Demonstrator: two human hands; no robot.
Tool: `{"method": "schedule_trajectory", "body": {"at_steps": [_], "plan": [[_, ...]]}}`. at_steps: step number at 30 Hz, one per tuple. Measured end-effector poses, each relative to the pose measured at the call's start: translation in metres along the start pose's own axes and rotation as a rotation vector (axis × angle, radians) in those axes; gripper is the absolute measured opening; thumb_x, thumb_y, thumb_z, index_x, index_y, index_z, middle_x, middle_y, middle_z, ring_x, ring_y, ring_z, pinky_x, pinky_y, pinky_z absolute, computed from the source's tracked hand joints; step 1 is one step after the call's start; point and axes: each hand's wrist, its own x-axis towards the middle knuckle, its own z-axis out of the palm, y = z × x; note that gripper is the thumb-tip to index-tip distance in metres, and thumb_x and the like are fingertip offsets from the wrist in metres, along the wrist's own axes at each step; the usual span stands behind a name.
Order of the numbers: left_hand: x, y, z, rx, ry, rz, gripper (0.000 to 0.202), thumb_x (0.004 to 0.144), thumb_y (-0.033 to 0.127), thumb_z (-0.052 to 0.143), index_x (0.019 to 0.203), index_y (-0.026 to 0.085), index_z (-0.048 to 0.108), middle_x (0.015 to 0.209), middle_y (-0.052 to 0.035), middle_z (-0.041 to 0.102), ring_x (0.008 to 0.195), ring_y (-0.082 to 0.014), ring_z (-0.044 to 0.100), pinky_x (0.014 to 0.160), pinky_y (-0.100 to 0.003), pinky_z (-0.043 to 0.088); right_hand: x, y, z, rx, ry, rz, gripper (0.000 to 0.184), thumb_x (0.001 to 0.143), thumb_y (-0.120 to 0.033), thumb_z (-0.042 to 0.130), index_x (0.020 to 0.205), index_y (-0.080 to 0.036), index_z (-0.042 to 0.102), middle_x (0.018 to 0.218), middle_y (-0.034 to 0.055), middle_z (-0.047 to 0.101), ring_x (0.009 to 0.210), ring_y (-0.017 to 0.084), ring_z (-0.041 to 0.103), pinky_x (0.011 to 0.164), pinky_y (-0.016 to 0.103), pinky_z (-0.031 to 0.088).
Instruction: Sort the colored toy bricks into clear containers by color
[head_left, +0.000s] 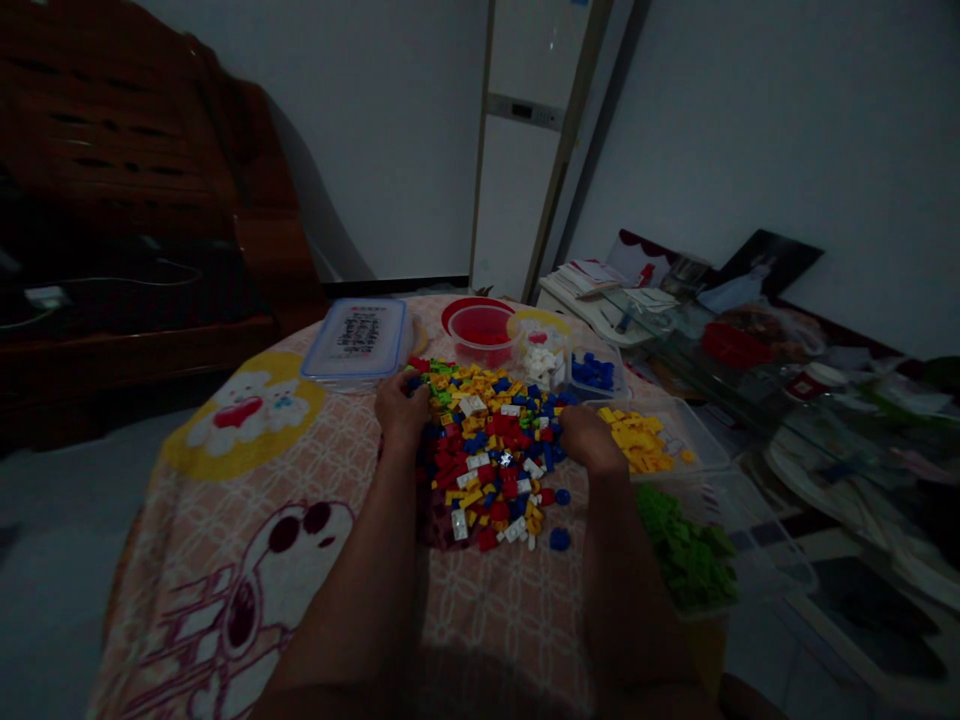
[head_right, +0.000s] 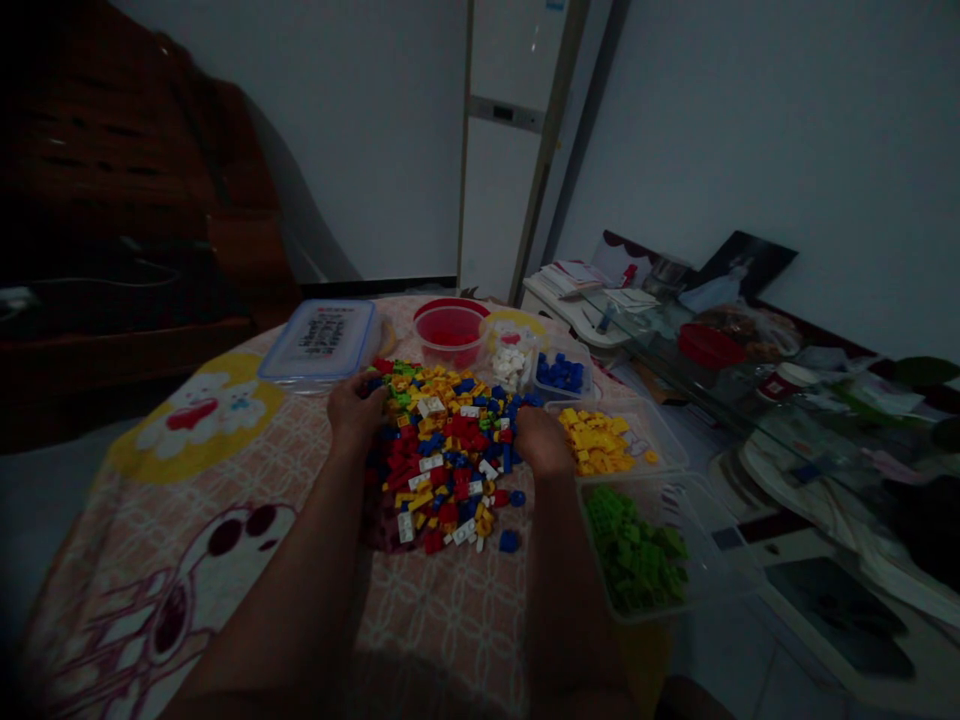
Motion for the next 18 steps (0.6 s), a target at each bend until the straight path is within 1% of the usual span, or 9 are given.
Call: {"method": "schedule_trajectory", "body": {"at_steps": [5, 9, 12, 15, 18], "plan": [[0.000, -0.002, 0.001, 0.005, -0.002, -0.018, 0.031, 0.074, 0.024, 0.065, 0.103, 0.019, 0.075, 0.093, -0.0048, 0.068, 0.090, -0.0213, 0.062, 0.092, -0.036, 0.050, 0.012, 0.004, 0.009, 0.115, 0.098, -0.095, 0.030, 0.082, -0.005, 0.057, 0.106, -0.012, 0.073, 0.113, 0.0160, 0.072, 0.109, 0.022, 0.064, 0.092, 0.027, 0.042], [0.001, -0.003, 0.002, 0.004, -0.012, -0.017, 0.033, 0.074, 0.024, 0.065, 0.105, 0.019, 0.074, 0.092, -0.0047, 0.068, 0.091, -0.0215, 0.062, 0.093, -0.036, 0.050, 0.025, 0.011, 0.019, 0.249, 0.120, -0.104, 0.031, 0.077, -0.003, 0.055, 0.099, -0.012, 0.074, 0.104, 0.0115, 0.073, 0.100, 0.019, 0.064, 0.087, 0.026, 0.044], [0.001, -0.003, 0.002, 0.008, -0.007, -0.016, 0.033, 0.073, 0.025, 0.065, 0.105, 0.019, 0.075, 0.092, -0.0046, 0.068, 0.091, -0.0215, 0.062, 0.093, -0.036, 0.050, 0.028, 0.015, 0.024, 0.285, 0.123, -0.156, 0.035, 0.074, -0.003, 0.055, 0.101, -0.013, 0.075, 0.107, 0.0105, 0.073, 0.101, 0.019, 0.063, 0.089, 0.026, 0.043], [0.001, -0.003, 0.002, 0.004, -0.005, -0.013, 0.033, 0.073, 0.025, 0.064, 0.104, 0.019, 0.074, 0.092, -0.0044, 0.068, 0.090, -0.0212, 0.061, 0.093, -0.036, 0.050, 0.027, 0.017, 0.026, 0.263, 0.146, -0.169, 0.037, 0.074, -0.003, 0.055, 0.103, -0.014, 0.075, 0.110, 0.0100, 0.072, 0.105, 0.019, 0.062, 0.091, 0.026, 0.042], [0.001, -0.003, 0.002, 0.004, -0.010, -0.014, 0.033, 0.074, 0.025, 0.064, 0.104, 0.019, 0.074, 0.093, -0.0043, 0.068, 0.090, -0.0207, 0.062, 0.093, -0.035, 0.050, 0.027, 0.018, 0.026, 0.268, 0.138, -0.123, 0.028, 0.074, -0.005, 0.059, 0.096, -0.014, 0.073, 0.100, 0.0081, 0.072, 0.093, 0.017, 0.062, 0.081, 0.025, 0.043]]}}
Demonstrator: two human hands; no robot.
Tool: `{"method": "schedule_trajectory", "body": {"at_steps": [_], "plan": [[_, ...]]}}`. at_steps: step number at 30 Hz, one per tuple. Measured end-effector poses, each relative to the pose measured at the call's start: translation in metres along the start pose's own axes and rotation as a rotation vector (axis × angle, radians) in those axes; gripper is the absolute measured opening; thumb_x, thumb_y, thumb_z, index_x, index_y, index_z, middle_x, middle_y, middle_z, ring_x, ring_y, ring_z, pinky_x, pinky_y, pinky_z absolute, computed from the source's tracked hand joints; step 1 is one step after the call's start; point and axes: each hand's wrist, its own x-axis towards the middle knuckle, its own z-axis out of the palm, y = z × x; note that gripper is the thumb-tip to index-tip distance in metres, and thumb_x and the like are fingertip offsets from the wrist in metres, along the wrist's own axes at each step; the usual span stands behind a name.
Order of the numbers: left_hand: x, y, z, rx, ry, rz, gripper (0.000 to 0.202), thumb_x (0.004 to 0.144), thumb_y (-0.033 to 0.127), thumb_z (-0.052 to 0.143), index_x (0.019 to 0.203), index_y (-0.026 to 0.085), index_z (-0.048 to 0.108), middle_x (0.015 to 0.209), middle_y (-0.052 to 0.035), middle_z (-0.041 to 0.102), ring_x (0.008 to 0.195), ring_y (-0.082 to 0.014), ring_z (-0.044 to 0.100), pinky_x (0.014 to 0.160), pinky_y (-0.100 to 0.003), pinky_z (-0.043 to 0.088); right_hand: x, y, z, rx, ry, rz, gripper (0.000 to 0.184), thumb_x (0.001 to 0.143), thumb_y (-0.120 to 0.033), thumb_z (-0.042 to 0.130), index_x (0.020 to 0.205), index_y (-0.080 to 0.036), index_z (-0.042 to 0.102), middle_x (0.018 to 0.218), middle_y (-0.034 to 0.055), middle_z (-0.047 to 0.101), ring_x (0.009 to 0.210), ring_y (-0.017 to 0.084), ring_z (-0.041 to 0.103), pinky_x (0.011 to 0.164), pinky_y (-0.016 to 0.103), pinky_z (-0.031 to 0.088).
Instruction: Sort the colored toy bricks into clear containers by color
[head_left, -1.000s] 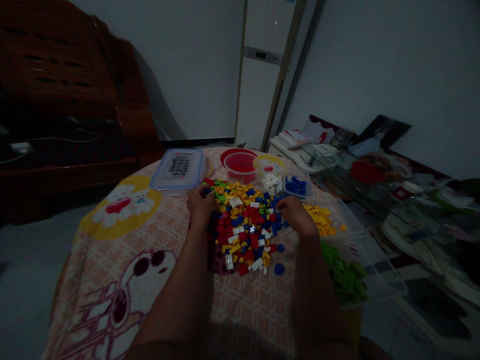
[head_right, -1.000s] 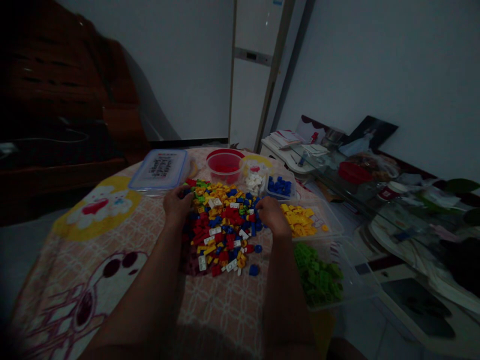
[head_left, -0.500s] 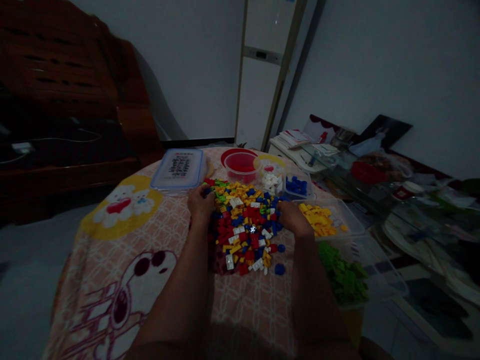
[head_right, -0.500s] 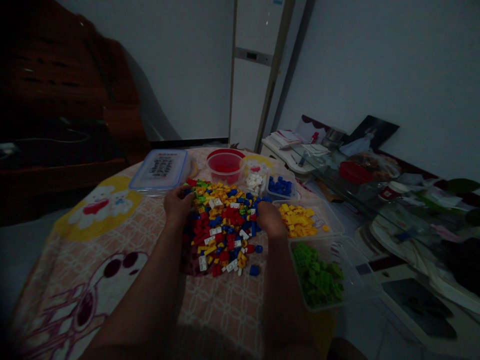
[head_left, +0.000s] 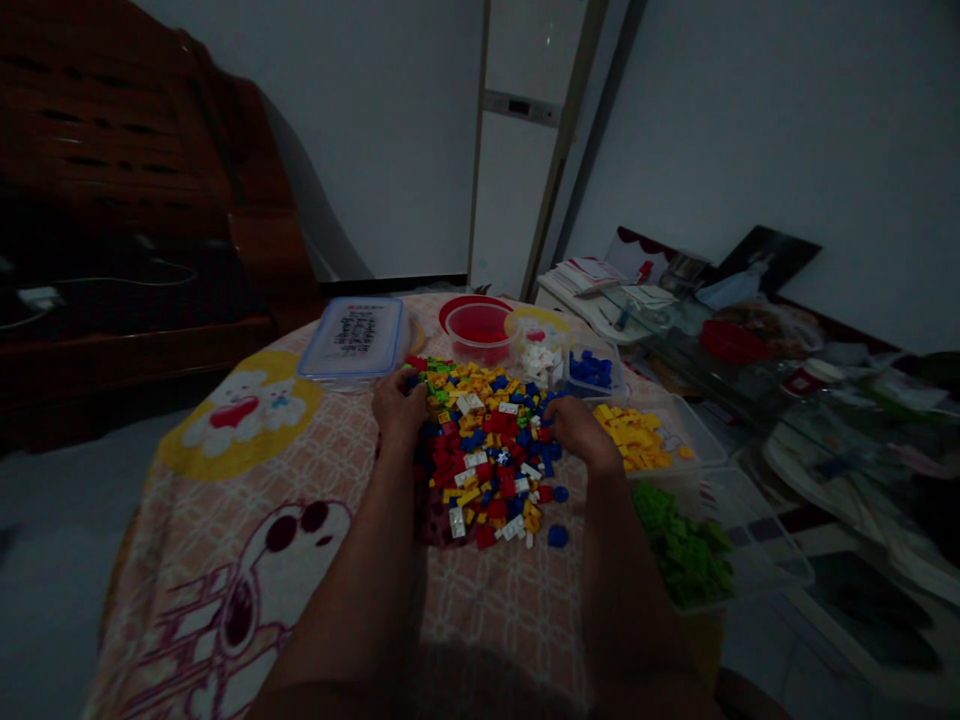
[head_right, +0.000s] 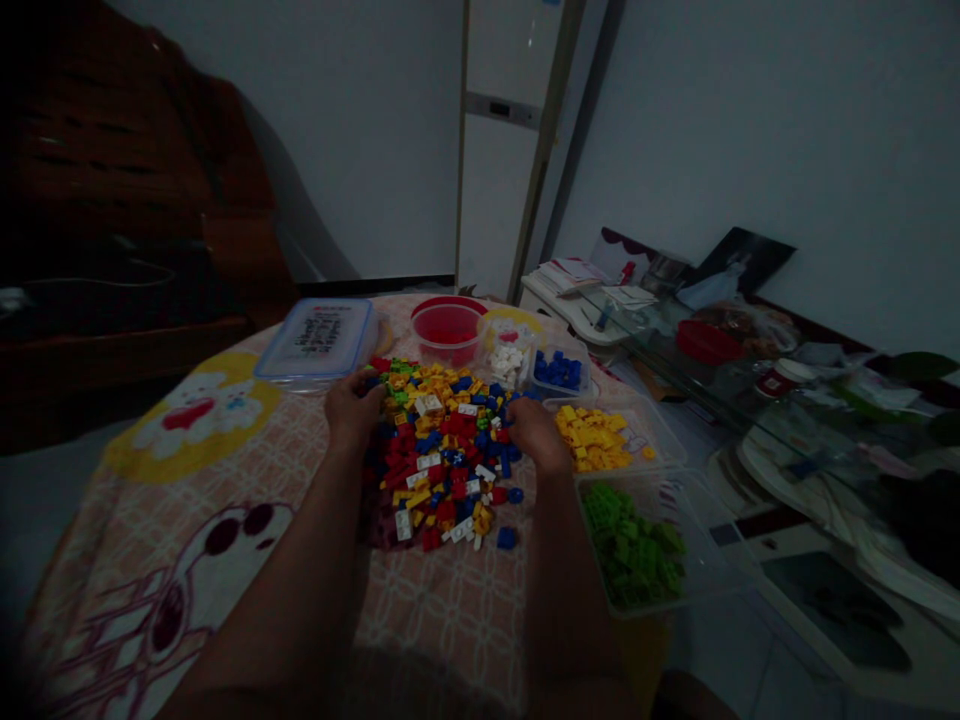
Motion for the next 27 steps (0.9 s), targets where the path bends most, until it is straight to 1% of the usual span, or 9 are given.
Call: {"method": "schedule_trajectory", "body": {"at_steps": [2, 5, 9, 11, 14, 17, 20, 24, 27], "plan": [[0.000, 0.000, 0.000, 0.002, 0.003, 0.004, 0.033, 0.074, 0.025, 0.064, 0.104, 0.019, 0.074, 0.093, -0.0044, 0.068, 0.090, -0.0207, 0.062, 0.093, -0.035, 0.050, 0.000, 0.000, -0.001, 0.025, -0.002, 0.039, 0.021, 0.072, -0.008, 0.065, 0.091, -0.014, 0.071, 0.090, 0.0057, 0.071, 0.082, 0.015, 0.061, 0.073, 0.024, 0.042], [-0.001, 0.001, 0.000, 0.001, 0.008, 0.001, 0.034, 0.074, 0.025, 0.065, 0.105, 0.018, 0.074, 0.094, -0.0052, 0.069, 0.091, -0.0214, 0.062, 0.093, -0.036, 0.051, 0.000, -0.001, -0.005, 0.113, 0.020, 0.083, 0.017, 0.070, -0.011, 0.069, 0.087, -0.014, 0.069, 0.077, 0.0015, 0.068, 0.070, 0.013, 0.059, 0.066, 0.022, 0.042], [-0.001, 0.002, -0.001, 0.004, 0.015, 0.002, 0.033, 0.072, 0.025, 0.066, 0.104, 0.019, 0.074, 0.095, -0.0055, 0.069, 0.093, -0.0226, 0.062, 0.095, -0.037, 0.050, -0.001, -0.002, -0.010, 0.252, 0.091, 0.118, 0.017, 0.070, -0.012, 0.068, 0.088, -0.015, 0.069, 0.069, -0.0011, 0.065, 0.062, 0.012, 0.059, 0.060, 0.022, 0.043], [-0.001, 0.003, -0.001, 0.004, 0.014, 0.006, 0.033, 0.072, 0.024, 0.065, 0.104, 0.019, 0.075, 0.095, -0.0054, 0.069, 0.094, -0.0228, 0.062, 0.095, -0.038, 0.050, -0.001, 0.000, -0.012, 0.290, 0.114, 0.128, 0.018, 0.070, -0.012, 0.068, 0.087, -0.014, 0.070, 0.068, -0.0010, 0.065, 0.060, 0.012, 0.059, 0.060, 0.022, 0.045], [0.000, 0.002, -0.001, 0.009, 0.008, 0.003, 0.034, 0.073, 0.024, 0.065, 0.105, 0.019, 0.075, 0.096, -0.0060, 0.069, 0.094, -0.0229, 0.062, 0.095, -0.037, 0.050, -0.002, 0.002, -0.013, 0.322, 0.109, 0.135, 0.019, 0.071, -0.015, 0.069, 0.090, -0.014, 0.073, 0.066, -0.0004, 0.066, 0.058, 0.013, 0.061, 0.061, 0.024, 0.049], [0.000, 0.002, -0.001, 0.013, 0.002, -0.002, 0.034, 0.074, 0.025, 0.065, 0.107, 0.018, 0.074, 0.097, -0.0067, 0.069, 0.093, -0.0224, 0.062, 0.095, -0.037, 0.050, -0.003, 0.000, -0.015, 0.349, 0.107, 0.151, 0.021, 0.075, -0.019, 0.065, 0.094, -0.015, 0.075, 0.063, 0.0000, 0.065, 0.057, 0.014, 0.062, 0.063, 0.026, 0.051], [0.001, 0.002, -0.001, 0.013, -0.008, -0.004, 0.034, 0.074, 0.024, 0.065, 0.105, 0.018, 0.074, 0.096, -0.0062, 0.069, 0.092, -0.0218, 0.062, 0.095, -0.036, 0.050, -0.004, -0.002, -0.015, 0.374, 0.121, 0.168, 0.020, 0.078, -0.022, 0.062, 0.091, -0.015, 0.076, 0.059, 0.0003, 0.064, 0.056, 0.015, 0.064, 0.063, 0.027, 0.052], [0.000, 0.003, -0.002, 0.016, -0.005, 0.004, 0.032, 0.073, 0.024, 0.065, 0.103, 0.019, 0.074, 0.094, -0.0047, 0.068, 0.092, -0.0211, 0.062, 0.093, -0.035, 0.050, -0.001, -0.002, -0.014, 0.380, 0.193, 0.188, 0.020, 0.077, -0.028, 0.064, 0.086, -0.014, 0.076, 0.056, 0.0013, 0.064, 0.059, 0.018, 0.067, 0.069, 0.030, 0.054], [-0.001, 0.004, -0.003, 0.019, -0.010, 0.005, 0.031, 0.074, 0.024, 0.064, 0.103, 0.019, 0.074, 0.092, -0.0042, 0.068, 0.091, -0.0213, 0.062, 0.092, -0.035, 0.050, 0.002, 0.000, -0.014, 0.443, 0.280, 0.247, 0.024, 0.077, -0.028, 0.064, 0.090, -0.012, 0.076, 0.064, 0.0044, 0.069, 0.063, 0.020, 0.068, 0.070, 0.031, 0.056]]}}
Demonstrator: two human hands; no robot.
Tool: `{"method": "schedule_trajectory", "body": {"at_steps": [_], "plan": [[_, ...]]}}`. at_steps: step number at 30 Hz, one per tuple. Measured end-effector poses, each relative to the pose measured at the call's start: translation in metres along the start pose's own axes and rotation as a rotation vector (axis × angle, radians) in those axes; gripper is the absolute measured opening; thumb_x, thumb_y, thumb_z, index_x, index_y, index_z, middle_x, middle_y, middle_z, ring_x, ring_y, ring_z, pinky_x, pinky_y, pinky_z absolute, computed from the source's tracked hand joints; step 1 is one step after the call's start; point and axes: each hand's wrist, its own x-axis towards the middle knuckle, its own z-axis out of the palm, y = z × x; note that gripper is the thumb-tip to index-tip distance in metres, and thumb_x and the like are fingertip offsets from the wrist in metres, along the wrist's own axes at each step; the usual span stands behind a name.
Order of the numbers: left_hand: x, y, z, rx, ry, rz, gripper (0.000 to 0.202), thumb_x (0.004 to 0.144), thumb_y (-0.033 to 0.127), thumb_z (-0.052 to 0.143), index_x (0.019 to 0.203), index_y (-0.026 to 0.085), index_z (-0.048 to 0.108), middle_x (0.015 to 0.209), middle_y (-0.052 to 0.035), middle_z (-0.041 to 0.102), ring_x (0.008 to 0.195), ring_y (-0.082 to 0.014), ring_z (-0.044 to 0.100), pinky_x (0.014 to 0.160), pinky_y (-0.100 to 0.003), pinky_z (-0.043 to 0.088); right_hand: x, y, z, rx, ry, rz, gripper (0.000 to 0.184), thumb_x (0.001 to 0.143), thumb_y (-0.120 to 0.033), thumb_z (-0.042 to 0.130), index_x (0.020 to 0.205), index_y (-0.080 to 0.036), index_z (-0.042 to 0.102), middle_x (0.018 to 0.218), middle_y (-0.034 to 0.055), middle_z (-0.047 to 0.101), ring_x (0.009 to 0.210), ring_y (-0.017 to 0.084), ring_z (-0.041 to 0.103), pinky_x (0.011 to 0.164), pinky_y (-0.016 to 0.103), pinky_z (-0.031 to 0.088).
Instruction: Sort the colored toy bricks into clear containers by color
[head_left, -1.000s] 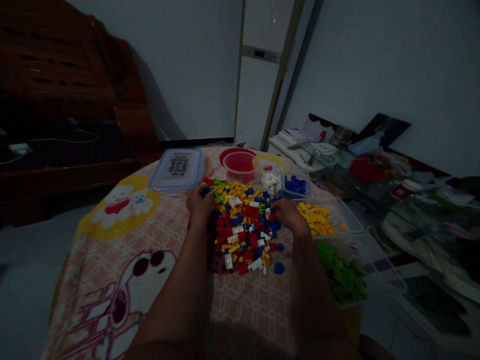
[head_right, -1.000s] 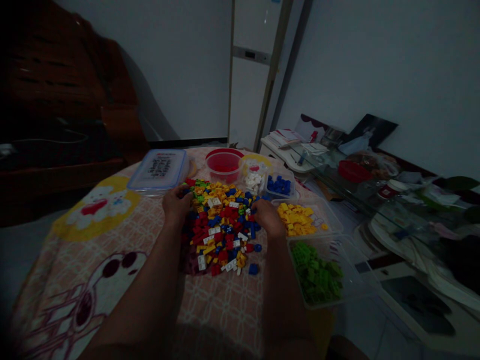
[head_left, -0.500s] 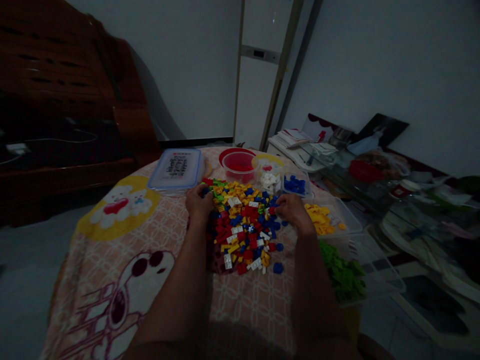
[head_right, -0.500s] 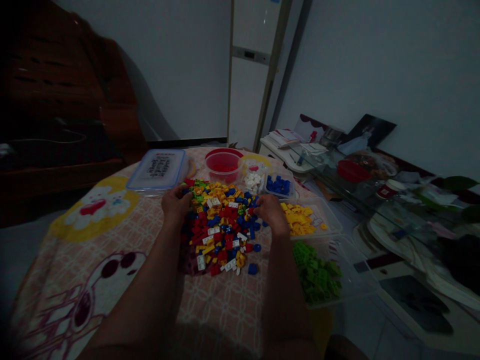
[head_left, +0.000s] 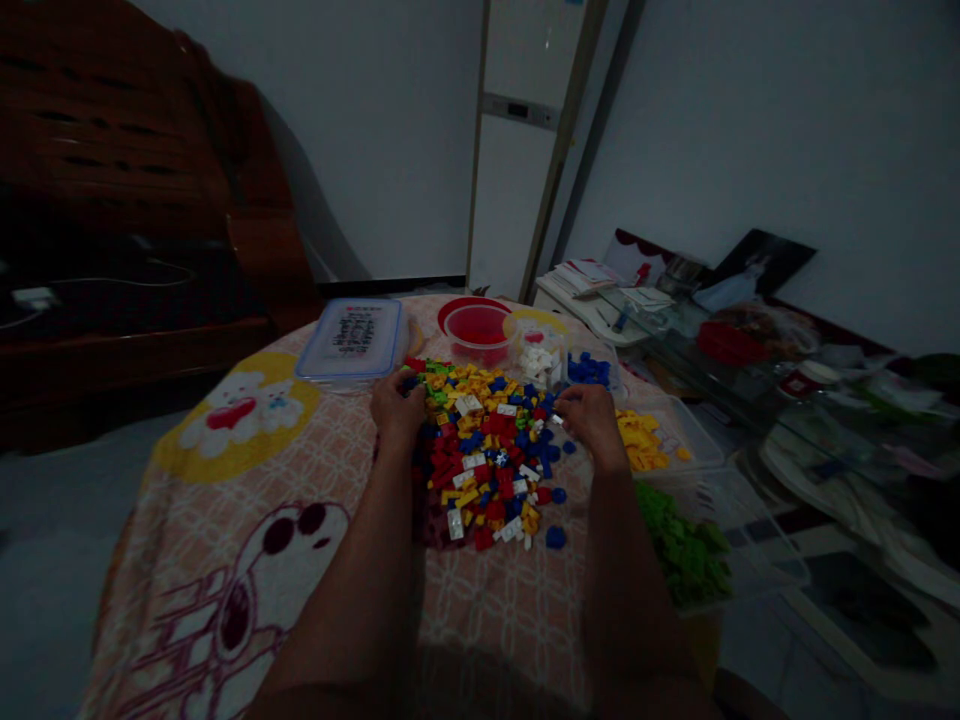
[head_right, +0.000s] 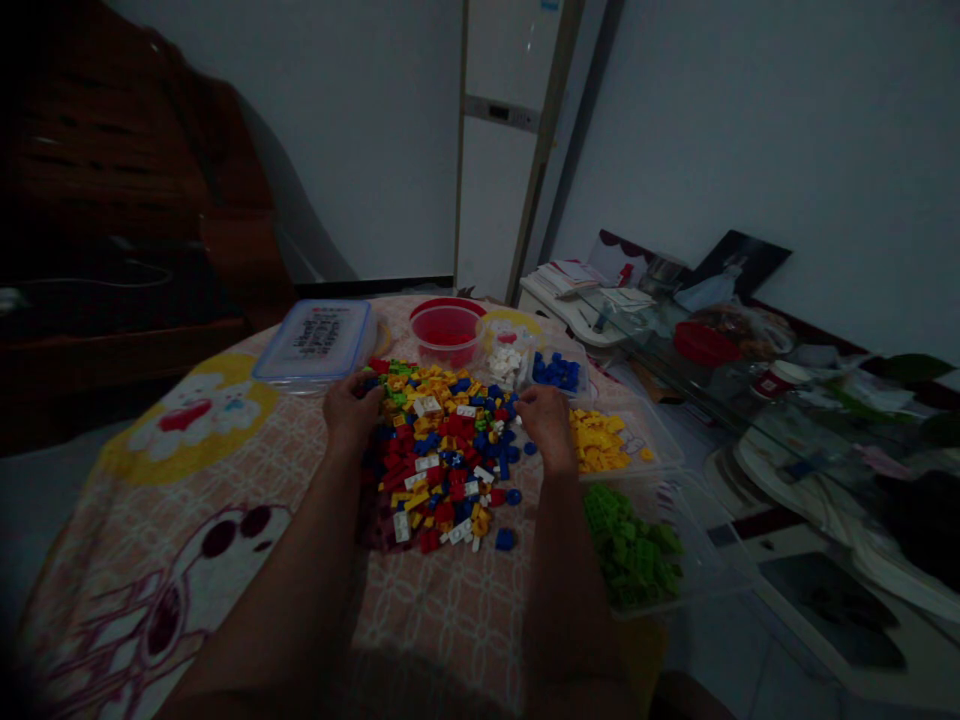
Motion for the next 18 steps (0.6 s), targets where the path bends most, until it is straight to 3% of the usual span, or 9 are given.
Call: {"method": "schedule_trajectory", "body": {"at_steps": [3, 5, 9, 13, 18], "plan": [[-0.001, 0.001, 0.000, 0.001, 0.004, 0.000, 0.032, 0.074, 0.024, 0.065, 0.104, 0.018, 0.074, 0.094, -0.0055, 0.068, 0.091, -0.0216, 0.062, 0.093, -0.035, 0.050, 0.007, 0.000, 0.000, 0.177, 0.168, 0.090, 0.036, 0.080, -0.026, 0.059, 0.107, -0.007, 0.073, 0.088, 0.0120, 0.075, 0.071, 0.020, 0.071, 0.068, 0.028, 0.057], [0.000, 0.002, 0.000, 0.005, 0.012, -0.010, 0.033, 0.074, 0.023, 0.065, 0.105, 0.017, 0.074, 0.096, -0.0065, 0.068, 0.092, -0.0218, 0.062, 0.094, -0.036, 0.049, 0.012, 0.000, 0.000, 0.326, 0.284, 0.146, 0.050, 0.082, -0.022, 0.053, 0.127, -0.002, 0.063, 0.110, 0.0179, 0.072, 0.082, 0.020, 0.072, 0.070, 0.027, 0.058], [0.001, 0.001, 0.001, 0.005, 0.007, -0.011, 0.033, 0.073, 0.023, 0.065, 0.105, 0.018, 0.075, 0.097, -0.0060, 0.069, 0.092, -0.0217, 0.062, 0.095, -0.036, 0.049, 0.018, 0.005, -0.002, 0.454, 0.355, 0.144, 0.066, 0.083, -0.017, 0.047, 0.147, -0.002, 0.043, 0.135, 0.0211, 0.061, 0.107, 0.022, 0.068, 0.081, 0.027, 0.057], [0.001, -0.003, 0.002, -0.003, 0.014, -0.008, 0.033, 0.074, 0.024, 0.065, 0.105, 0.019, 0.075, 0.095, -0.0047, 0.068, 0.089, -0.0207, 0.062, 0.092, -0.035, 0.050, 0.015, 0.007, -0.004, 0.346, 0.360, 0.064, 0.057, 0.081, -0.018, 0.047, 0.136, -0.004, 0.057, 0.123, 0.0184, 0.068, 0.106, 0.023, 0.069, 0.084, 0.029, 0.056], [0.001, -0.003, 0.003, -0.002, 0.005, -0.004, 0.034, 0.074, 0.025, 0.065, 0.106, 0.019, 0.075, 0.094, -0.0047, 0.069, 0.088, -0.0206, 0.062, 0.091, -0.034, 0.050, 0.002, -0.003, -0.014, 0.032, 0.162, 0.023, 0.038, 0.084, -0.021, 0.048, 0.108, -0.009, 0.074, 0.093, 0.0128, 0.076, 0.078, 0.021, 0.072, 0.071, 0.028, 0.056]]}}
